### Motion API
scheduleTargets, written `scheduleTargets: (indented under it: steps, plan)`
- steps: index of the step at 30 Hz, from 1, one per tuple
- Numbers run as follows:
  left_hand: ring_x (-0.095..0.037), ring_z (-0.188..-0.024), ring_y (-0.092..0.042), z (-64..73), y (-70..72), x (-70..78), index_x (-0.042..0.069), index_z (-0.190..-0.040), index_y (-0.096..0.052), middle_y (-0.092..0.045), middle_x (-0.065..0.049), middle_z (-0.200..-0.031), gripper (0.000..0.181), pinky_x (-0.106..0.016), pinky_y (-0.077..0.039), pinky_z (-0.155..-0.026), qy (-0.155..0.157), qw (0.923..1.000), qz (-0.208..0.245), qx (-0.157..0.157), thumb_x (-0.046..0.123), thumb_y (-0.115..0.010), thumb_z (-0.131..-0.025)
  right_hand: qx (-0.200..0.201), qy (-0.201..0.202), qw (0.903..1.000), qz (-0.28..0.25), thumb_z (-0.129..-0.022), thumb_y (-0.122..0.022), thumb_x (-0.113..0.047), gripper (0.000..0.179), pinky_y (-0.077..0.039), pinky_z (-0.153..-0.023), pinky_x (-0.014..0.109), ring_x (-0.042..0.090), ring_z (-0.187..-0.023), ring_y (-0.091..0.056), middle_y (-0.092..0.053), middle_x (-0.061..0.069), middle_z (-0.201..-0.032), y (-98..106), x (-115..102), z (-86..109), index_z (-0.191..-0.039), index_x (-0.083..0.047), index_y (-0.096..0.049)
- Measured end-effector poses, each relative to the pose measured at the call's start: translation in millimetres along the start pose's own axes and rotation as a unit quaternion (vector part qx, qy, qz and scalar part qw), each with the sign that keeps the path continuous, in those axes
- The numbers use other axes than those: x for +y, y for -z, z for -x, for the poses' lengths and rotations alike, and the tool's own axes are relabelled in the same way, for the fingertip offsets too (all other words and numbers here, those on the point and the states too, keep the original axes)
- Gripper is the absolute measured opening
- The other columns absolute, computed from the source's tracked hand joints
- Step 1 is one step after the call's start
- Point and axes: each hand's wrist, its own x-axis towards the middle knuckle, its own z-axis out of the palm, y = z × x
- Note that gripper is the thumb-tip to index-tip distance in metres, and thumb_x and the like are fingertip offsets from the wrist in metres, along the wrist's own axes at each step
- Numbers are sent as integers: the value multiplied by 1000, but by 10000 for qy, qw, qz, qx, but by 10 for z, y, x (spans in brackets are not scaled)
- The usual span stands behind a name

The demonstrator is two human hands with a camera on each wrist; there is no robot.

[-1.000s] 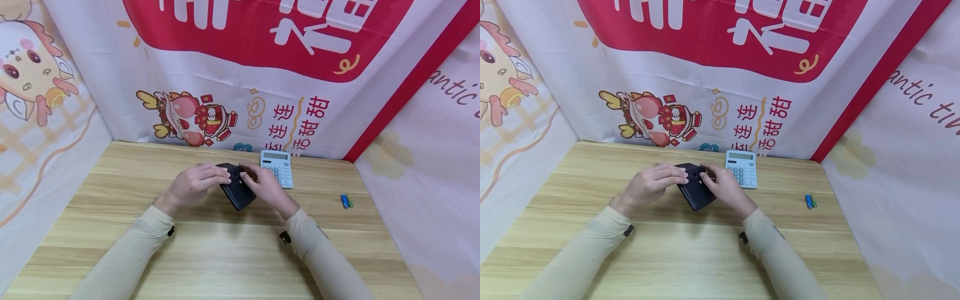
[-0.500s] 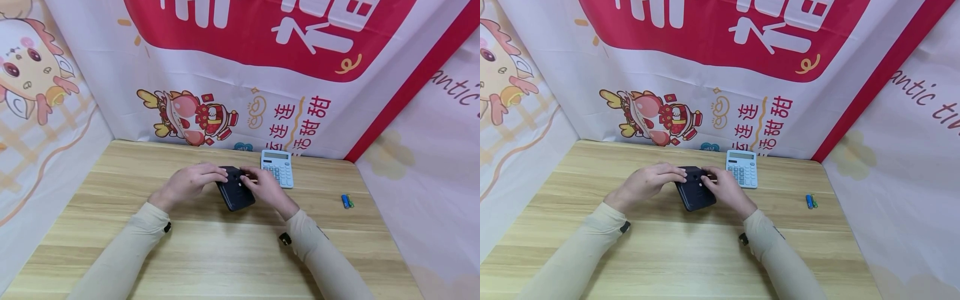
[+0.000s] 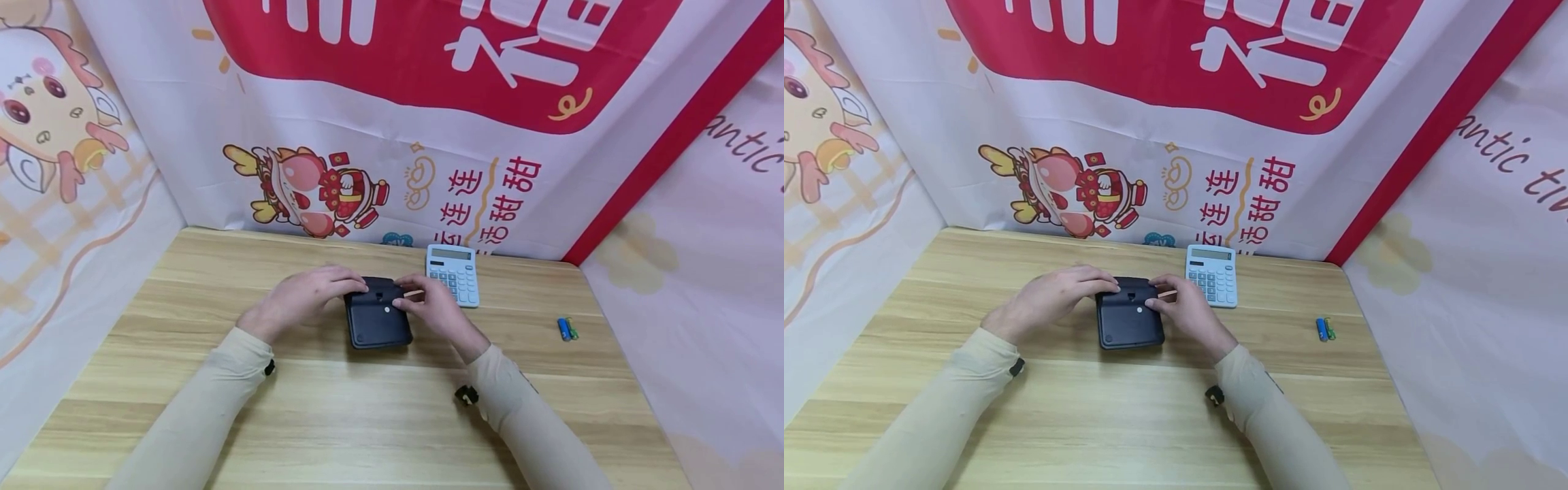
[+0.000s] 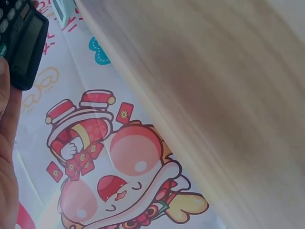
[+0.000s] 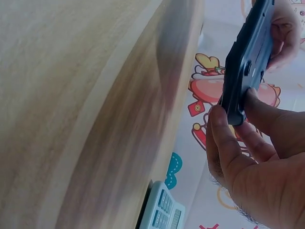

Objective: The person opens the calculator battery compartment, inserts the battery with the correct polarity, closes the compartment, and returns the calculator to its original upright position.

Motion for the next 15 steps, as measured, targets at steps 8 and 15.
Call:
scheduleTargets:
  steps: [8,15]
  plan:
    - [-26,-151,-70,-22,23,-28,23,-160,-69,-74,-4,-161,55,-50,-62,-128,418,9958,-110,-807,-4,-73,-112,19,49,9999,118,-106,-90,-16,38,-72,-107,46,30,-120,-82,-84,15,-132,-46,-1,32,-142,-11,-79]
    - [-26,-146,-73,-115,-23,-73,18,-158,-71,-79,-4,-154,50,-48,-61,-128,120,9901,-600,-1267,0,-75,-111,-10,-88,9996,276,-104,-92,-19,33,-70,-98,39,20,-107,-78,-84,9,-123,-107,33,30,-135,-12,-81]
